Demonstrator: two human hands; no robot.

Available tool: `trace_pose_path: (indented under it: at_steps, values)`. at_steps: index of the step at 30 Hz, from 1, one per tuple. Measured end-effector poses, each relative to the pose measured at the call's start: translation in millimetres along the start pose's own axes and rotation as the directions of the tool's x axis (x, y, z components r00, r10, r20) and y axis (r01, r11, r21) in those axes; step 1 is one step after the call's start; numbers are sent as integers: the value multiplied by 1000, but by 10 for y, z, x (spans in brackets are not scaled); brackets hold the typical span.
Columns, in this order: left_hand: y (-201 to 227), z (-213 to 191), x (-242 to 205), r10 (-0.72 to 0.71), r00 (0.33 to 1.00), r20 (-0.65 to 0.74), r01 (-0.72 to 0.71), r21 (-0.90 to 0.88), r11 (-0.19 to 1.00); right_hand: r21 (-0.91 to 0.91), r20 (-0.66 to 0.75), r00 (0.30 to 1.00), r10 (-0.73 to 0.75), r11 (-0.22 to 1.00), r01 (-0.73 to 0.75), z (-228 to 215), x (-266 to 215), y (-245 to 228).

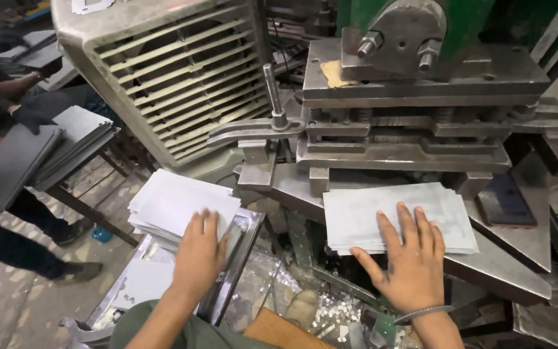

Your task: Stamping and punching holes in rectangular metal sheets using a manual press machine.

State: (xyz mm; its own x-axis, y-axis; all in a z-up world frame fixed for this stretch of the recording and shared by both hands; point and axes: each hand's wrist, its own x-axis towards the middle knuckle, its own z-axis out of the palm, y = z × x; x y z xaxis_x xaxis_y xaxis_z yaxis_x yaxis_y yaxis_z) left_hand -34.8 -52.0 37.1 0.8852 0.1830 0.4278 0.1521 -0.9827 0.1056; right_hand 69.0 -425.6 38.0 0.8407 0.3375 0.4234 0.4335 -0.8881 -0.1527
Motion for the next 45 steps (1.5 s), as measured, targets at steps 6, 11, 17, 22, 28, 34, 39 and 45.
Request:
trace_pose_path:
  at_steps: [6,11,17,22,28,34,39,45]
  values:
    - [-40,-878,263,-50,998,23,44,208,977,10,-43,999,-30,999,31,-50,-2,6]
    - [-374,-1533,573,28,961,-275,9,131,991,-2,-44,998,-38,999,38,-31,-3,22]
    - [-456,-1265,492,154,863,-482,-23,266,964,3,-3,1000,-25,1000,25,-1,-7,50]
    - [-301,-232,-129,-71,983,167,12,331,944,-15,63,998,-2,1000,3,-11,-10,49]
    - [-456,-211,-217,-14,999,46,4,216,976,-48,24,999,-30,998,31,28,-24,71]
    - [-727,-200,-158,160,974,160,-195,238,951,-23,69,998,-10,1000,12,29,4,78]
    - [-817,-155,-122,43,961,272,-135,329,935,-10,61,998,-12,1000,13,5,-6,72]
    - [-818,-474,144,113,909,402,-262,339,904,8,76,997,-2,1000,1,-14,1,53]
